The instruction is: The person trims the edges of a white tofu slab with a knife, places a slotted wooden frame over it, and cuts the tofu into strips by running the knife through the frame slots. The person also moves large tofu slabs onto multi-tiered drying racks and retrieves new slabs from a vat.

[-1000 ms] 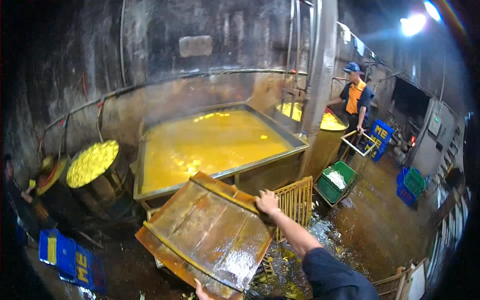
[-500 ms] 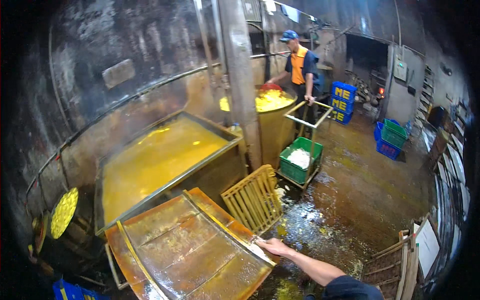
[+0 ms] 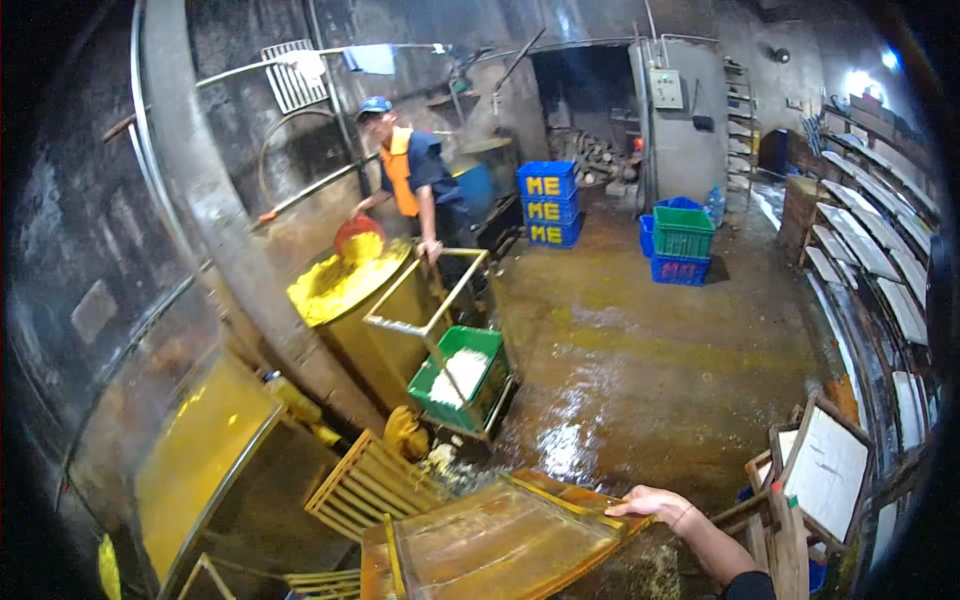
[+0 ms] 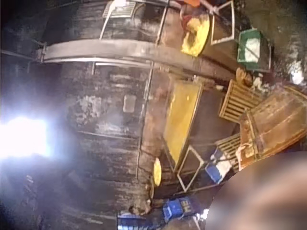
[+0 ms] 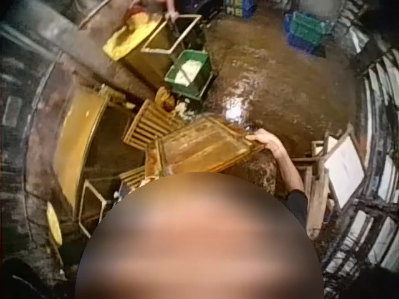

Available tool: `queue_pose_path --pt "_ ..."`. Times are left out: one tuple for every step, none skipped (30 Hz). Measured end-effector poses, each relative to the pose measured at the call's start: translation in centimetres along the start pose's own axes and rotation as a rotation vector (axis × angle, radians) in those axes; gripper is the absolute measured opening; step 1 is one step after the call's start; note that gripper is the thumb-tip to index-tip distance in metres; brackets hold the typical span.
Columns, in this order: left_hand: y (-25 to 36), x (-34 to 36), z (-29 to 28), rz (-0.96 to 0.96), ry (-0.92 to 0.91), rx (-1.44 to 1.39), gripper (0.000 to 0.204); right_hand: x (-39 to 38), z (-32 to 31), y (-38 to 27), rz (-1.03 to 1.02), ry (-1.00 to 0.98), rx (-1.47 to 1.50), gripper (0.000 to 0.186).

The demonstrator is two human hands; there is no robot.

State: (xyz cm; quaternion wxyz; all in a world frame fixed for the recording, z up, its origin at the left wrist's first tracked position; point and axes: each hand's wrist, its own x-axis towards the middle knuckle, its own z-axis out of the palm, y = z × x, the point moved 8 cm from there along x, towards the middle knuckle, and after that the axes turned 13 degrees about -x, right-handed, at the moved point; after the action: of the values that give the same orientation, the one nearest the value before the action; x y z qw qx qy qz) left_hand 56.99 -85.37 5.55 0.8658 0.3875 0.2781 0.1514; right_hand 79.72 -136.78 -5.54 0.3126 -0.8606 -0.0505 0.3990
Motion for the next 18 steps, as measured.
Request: queue_pose_path --pt "-2.1 2.2 3.1 -0.036 -0.037 0.011 0.05 0.5 -3.0 2.0 -0.06 0.026 0.043 0.056" --pt "-4.1 4.4 6.0 -0.072 -0.07 0.02 0.05 0.9 -5.8 4.0 -0.119 0.048 0.083 0.059" --pt "-5.6 6.1 7.9 -0.09 -0.084 0.036 0.051 0.4 -8.9 3.5 0.019 0.039 0.021 0.061" --pt "-7.8 8.6 11.1 -0.134 -0.124 0.046 0.052 1.8 -11.4 6.3 0.092 -0.002 -0.006 0.052" --pt "-10.4 11.4 14.2 -0.175 -0.171 0.051 0.053 2.1 -14.8 9.1 0.107 0.07 0.016 0.053" --pt "-12.3 13.8 16.8 -0.202 -0.2 0.065 0.053 2.0 -18.3 9.2 0.106 0.128 0.034 0.053" --pt "-15.0 16.9 20.6 -0.242 -0.258 0.068 0.054 3.0 -20.8 13.1 0.194 0.163 0.105 0.052" --pt "-17.6 19.9 24.2 -0.284 -0.317 0.08 0.055 3.9 -23.5 17.5 0.282 0.194 0.171 0.052" --pt "-19.5 22.0 26.9 -0.319 -0.341 0.093 0.056 3.2 -26.2 17.0 0.403 0.202 0.177 0.047" --pt "-22.0 24.6 32.1 -0.378 -0.387 0.082 0.056 2.6 -28.3 19.9 0.406 0.259 0.398 0.043" --pt "-25.0 26.3 37.3 -0.478 -0.388 -0.023 0.053 2.2 -29.9 24.5 0.407 0.312 0.475 0.039" --pt "-26.9 27.7 43.1 -0.566 -0.37 -0.114 0.051 0.4 -32.0 25.1 0.348 0.387 0.628 0.037" --pt "-28.7 28.5 50.0 -0.561 -0.398 -0.053 0.051 -1.8 -34.5 29.4 0.438 0.531 0.445 0.033" --pt "-29.2 29.3 55.3 -0.528 -0.398 0.028 0.052 -3.6 -35.6 25.6 0.491 0.338 0.72 0.039" --pt "-31.3 29.8 61.5 -0.561 -0.455 0.111 0.048 -4.1 -37.2 28.1 0.522 0.364 0.758 0.039" --pt "-33.7 30.2 67.2 -0.598 -0.523 0.199 0.045 -5.0 -39.2 31.7 0.527 0.504 0.831 0.032" --pt "-36.3 31.6 71.2 -0.624 -0.535 0.244 0.04 -6.3 -39.4 35.9 0.542 0.642 0.917 0.029" --pt "-40.0 33.9 74.6 -0.667 -0.598 0.238 0.036 -5.8 -43.0 35.6 0.433 0.714 0.691 0.028"
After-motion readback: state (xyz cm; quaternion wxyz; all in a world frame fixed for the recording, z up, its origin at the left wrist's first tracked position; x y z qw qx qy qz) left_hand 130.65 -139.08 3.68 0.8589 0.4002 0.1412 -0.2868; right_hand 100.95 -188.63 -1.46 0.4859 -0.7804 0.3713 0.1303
